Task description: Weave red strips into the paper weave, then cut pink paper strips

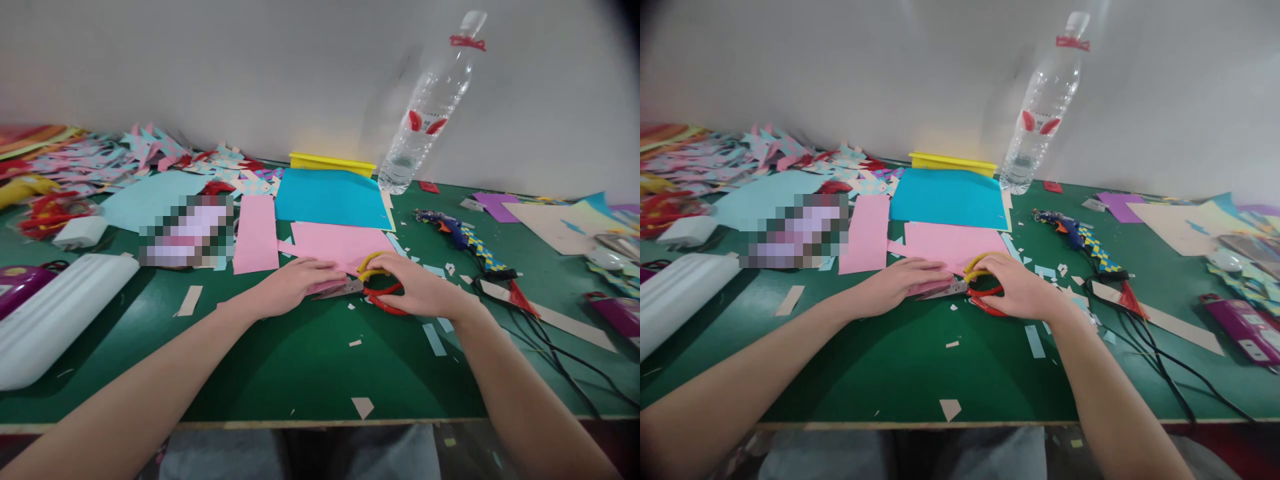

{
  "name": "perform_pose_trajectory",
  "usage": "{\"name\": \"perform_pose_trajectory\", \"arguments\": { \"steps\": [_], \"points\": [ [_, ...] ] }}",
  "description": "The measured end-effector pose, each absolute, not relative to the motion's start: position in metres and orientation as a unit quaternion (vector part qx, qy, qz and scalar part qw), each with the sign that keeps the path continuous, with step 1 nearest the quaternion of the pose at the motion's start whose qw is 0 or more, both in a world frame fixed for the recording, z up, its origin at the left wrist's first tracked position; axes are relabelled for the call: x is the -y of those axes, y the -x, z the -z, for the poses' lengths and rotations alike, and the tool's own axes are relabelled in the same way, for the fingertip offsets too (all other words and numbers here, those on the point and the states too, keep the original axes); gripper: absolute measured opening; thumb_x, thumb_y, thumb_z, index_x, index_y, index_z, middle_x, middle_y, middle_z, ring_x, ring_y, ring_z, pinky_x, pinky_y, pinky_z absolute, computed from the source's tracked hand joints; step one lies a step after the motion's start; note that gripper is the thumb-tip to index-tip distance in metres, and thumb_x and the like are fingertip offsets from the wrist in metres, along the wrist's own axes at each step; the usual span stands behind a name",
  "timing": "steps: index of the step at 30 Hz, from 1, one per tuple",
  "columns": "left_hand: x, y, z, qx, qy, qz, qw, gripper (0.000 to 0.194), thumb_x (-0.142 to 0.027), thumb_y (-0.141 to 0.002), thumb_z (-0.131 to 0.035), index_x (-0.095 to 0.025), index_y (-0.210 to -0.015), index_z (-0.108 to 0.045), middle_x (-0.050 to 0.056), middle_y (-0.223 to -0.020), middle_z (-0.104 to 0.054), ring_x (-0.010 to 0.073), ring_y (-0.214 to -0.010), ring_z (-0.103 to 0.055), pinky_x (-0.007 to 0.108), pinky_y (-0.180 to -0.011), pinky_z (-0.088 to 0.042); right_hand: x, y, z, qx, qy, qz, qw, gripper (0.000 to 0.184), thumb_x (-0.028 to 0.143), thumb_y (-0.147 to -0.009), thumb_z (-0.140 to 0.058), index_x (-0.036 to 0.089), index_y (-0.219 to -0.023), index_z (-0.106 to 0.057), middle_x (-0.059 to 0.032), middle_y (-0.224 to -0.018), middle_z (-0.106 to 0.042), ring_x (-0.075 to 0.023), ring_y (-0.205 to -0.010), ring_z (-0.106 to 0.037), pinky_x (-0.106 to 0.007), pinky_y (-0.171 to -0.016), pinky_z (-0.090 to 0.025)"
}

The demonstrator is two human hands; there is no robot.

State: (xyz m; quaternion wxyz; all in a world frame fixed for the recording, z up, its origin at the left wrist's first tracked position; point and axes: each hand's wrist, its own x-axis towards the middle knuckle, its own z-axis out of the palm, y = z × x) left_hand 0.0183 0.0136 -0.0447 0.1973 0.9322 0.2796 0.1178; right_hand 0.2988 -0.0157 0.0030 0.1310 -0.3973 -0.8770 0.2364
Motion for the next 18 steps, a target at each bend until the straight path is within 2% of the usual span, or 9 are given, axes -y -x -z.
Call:
{"name": "perform_pose_trajectory", "arguments": {
  "steps": [10, 15, 18],
  "points": [
    [-0.015, -0.021, 0.043, -0.276, -0.928, -0.127, 0.217, 0.044, -0.018, -0.099, -0.030, -0.035, -0.138, -0.040, 0.001, -0.146, -0.040, 0.0193, -0.132, -0.038, 0.039, -0.107, -0.031, 0.018, -0.287, 0.000, 0.879, 0.394, -0.238, 0.122, 0.040, 0.031, -0.080, -0.060, 0.026, -0.119, -0.054, -0.0076, -0.125, -0.056, -0.0254, -0.121, -0.048, -0.044, -0.101, -0.040],
    [-0.015, -0.021, 0.043, -0.270, -0.930, -0.128, 0.215, 0.045, -0.016, -0.098, -0.031, -0.034, -0.139, -0.039, 0.001, -0.146, -0.039, 0.0194, -0.132, -0.039, 0.040, -0.107, -0.031, 0.019, -0.288, -0.001, 0.882, 0.391, -0.233, 0.122, 0.039, 0.031, -0.081, -0.060, 0.026, -0.119, -0.053, -0.0074, -0.125, -0.054, -0.0245, -0.121, -0.046, -0.043, -0.102, -0.039],
    [-0.015, -0.021, 0.043, -0.264, -0.931, -0.138, 0.211, 0.051, -0.009, -0.094, -0.035, -0.033, -0.138, -0.040, 0.000, -0.145, -0.042, 0.0185, -0.132, -0.038, 0.040, -0.107, -0.031, 0.020, -0.287, -0.002, 0.889, 0.373, -0.243, 0.111, 0.040, 0.028, -0.080, -0.061, 0.026, -0.119, -0.052, -0.0065, -0.125, -0.054, -0.0233, -0.122, -0.045, -0.042, -0.103, -0.038]
  ]
}}
